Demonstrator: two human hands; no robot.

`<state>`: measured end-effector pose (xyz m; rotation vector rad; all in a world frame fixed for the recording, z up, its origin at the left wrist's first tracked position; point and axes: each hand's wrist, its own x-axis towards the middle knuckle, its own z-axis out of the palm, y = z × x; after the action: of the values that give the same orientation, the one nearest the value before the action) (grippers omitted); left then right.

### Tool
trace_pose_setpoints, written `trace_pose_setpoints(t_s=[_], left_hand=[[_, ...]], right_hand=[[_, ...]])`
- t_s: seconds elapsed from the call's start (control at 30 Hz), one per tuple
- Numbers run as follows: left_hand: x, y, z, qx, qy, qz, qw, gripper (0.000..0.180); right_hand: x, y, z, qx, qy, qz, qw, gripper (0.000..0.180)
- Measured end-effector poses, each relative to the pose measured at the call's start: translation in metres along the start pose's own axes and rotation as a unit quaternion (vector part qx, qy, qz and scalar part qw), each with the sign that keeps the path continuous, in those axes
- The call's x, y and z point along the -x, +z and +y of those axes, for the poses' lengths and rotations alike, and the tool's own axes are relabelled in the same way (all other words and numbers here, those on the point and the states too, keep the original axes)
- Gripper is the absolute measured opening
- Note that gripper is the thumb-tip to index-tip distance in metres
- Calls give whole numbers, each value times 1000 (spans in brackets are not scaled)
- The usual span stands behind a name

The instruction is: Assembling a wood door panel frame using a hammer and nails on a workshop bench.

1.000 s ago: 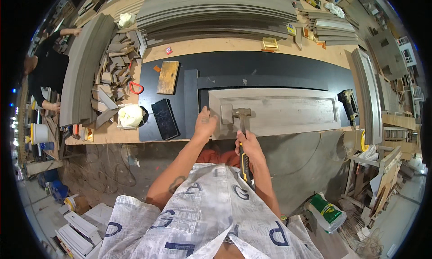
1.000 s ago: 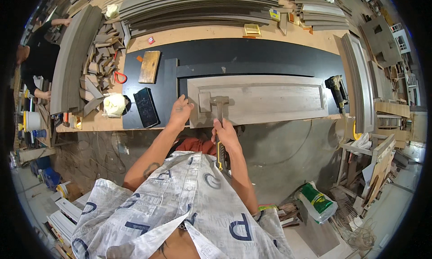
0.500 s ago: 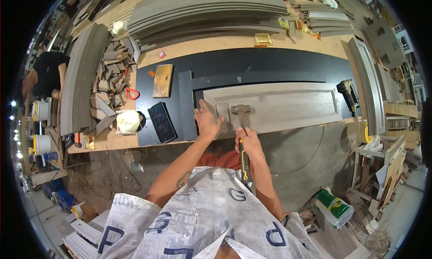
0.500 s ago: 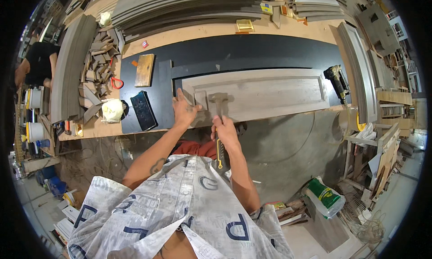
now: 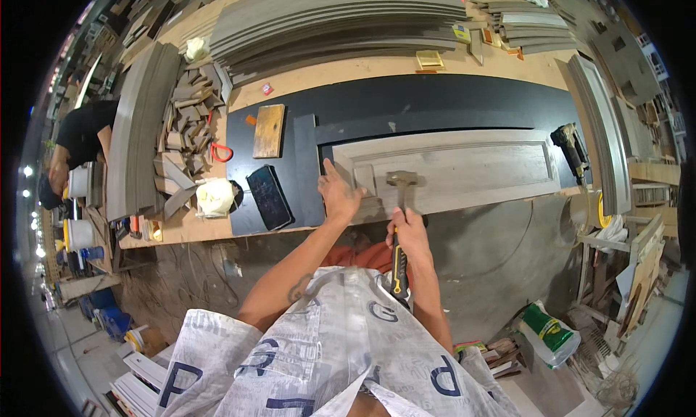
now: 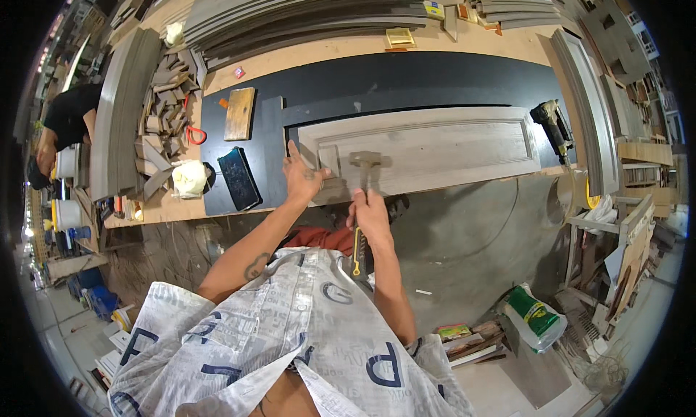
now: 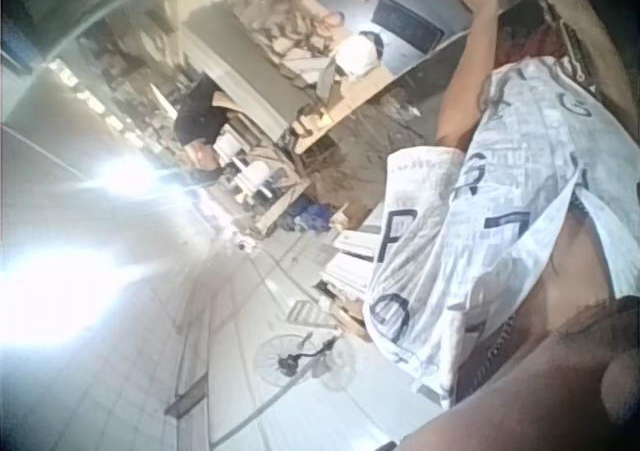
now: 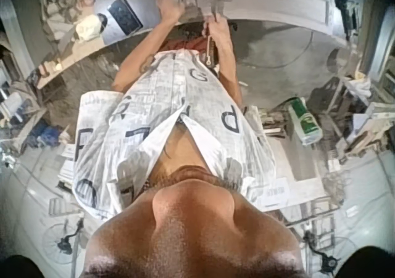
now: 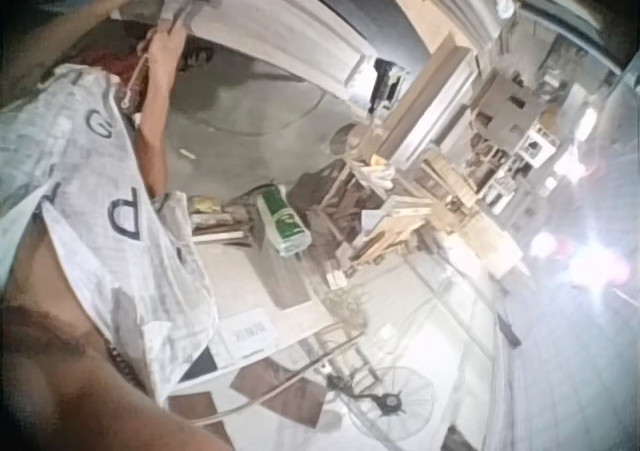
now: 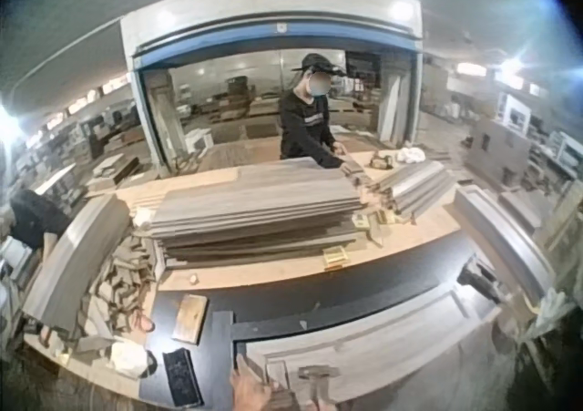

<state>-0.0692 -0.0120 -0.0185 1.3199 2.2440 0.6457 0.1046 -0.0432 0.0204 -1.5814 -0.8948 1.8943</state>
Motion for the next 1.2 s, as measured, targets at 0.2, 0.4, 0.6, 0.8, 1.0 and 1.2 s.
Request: trace_pose_setpoints(t_s=[0.2, 0.4, 0.6, 0.8, 1.0, 1.2], left_hand=[[-4, 0, 5, -20, -4, -24, 999, 118], [-1, -8, 6, 16, -25, -31, 999, 119], [-2, -5, 15, 4, -7, -58, 998, 117], [-3, 3, -4, -8, -6, -18, 1000, 115], [-1, -4, 9, 4, -11, -31, 999, 113], [-2, 3, 7, -18, 4, -30, 999, 107]], right_hand=[[3, 24, 5, 63, -10, 7, 998, 28], [2, -4, -6, 46, -4, -14, 999, 28], [4, 19, -1, 75, -10, 6, 997, 27], [-2, -6, -1, 22, -2, -28, 999, 29], [-9, 3, 1, 18, -10, 8, 1000, 28], [-10, 3, -6, 70, 3, -46, 997, 27]])
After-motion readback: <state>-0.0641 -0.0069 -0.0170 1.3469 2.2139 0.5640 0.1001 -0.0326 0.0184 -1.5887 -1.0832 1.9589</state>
